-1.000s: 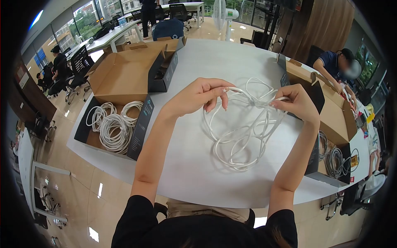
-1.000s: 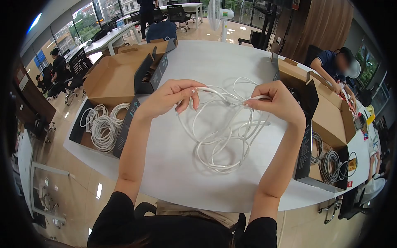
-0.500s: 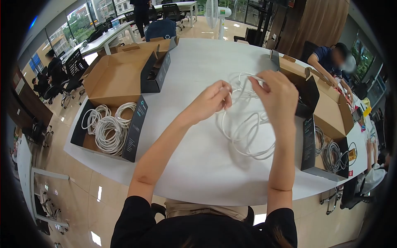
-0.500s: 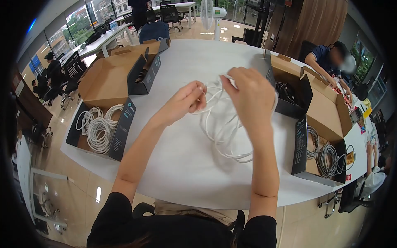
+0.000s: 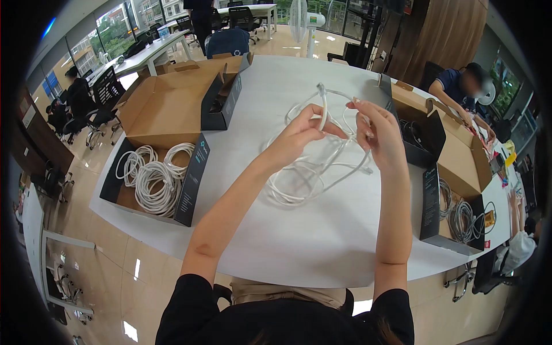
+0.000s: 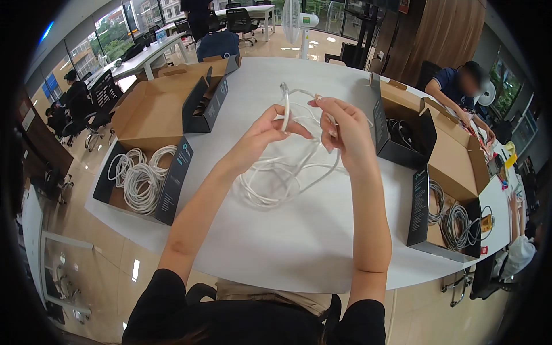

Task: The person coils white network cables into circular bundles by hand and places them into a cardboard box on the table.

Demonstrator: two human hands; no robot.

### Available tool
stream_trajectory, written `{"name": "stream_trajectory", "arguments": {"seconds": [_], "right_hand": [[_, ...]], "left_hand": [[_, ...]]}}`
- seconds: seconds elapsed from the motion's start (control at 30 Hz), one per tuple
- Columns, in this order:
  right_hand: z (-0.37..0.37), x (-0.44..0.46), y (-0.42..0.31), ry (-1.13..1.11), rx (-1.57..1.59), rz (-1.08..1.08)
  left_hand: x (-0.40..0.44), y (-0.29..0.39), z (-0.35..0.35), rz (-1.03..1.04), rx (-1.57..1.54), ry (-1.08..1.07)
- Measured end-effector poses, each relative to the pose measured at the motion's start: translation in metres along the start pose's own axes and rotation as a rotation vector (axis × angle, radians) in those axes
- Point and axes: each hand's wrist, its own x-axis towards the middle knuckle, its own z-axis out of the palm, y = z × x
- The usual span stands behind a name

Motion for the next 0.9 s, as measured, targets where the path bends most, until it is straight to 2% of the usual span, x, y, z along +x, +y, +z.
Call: {"name": "stream_trajectory", "arguments": {"seconds": [0.1,0.17,0.3,0.37,0.4,0.47,0.57,0.63,0.67,0.77,0.8,0.9], "right_hand": [[-0.016,0.005,0.004,-0.326,0.401,0.244],[-0.013,0.006,0.004,-0.391,0.414,0.225],[0.003,-0.002,0.003,-0.403,0.272,0.077],[0.008,-0.003,0.007,-0.434,0.31,0.038],[0.01,-0.004,0.008,-0.449,0.329,0.019],[0.015,-0.006,0.012,-0.476,0.139,-0.015],[0.027,-0.012,0.014,-0.531,-0.113,-0.061],[0.03,-0.012,0.021,-0.598,-0.272,-0.11],[0.032,-0.011,0.026,-0.565,-0.35,-0.187],[0.039,-0.017,0.031,-0.549,-0.72,-0.288],[0.042,-0.019,0.034,-0.559,-0.854,-0.341],[0.043,-0.018,0.044,-0.525,-0.78,-0.472]], "left_hand": [[0.003,-0.014,-0.014,-0.009,-0.067,0.001],[0.002,-0.007,-0.011,-0.055,-0.01,-0.029],[0.0,-0.007,-0.002,-0.039,0.148,0.087],[0.0,-0.003,0.0,-0.034,0.291,0.135],[0.001,-0.005,-0.001,-0.008,0.225,0.142],[0.002,-0.009,-0.006,0.046,0.097,0.155],[0.001,-0.001,-0.011,-0.124,0.102,0.106],[0.0,0.013,-0.009,-0.121,-0.159,0.068],[-0.001,0.018,-0.008,-0.12,-0.29,0.049],[-0.004,0.027,-0.018,-0.095,-0.481,0.02],[-0.003,0.026,-0.022,-0.099,-0.538,-0.048],[-0.006,0.03,-0.023,-0.144,-0.532,-0.151]]}}
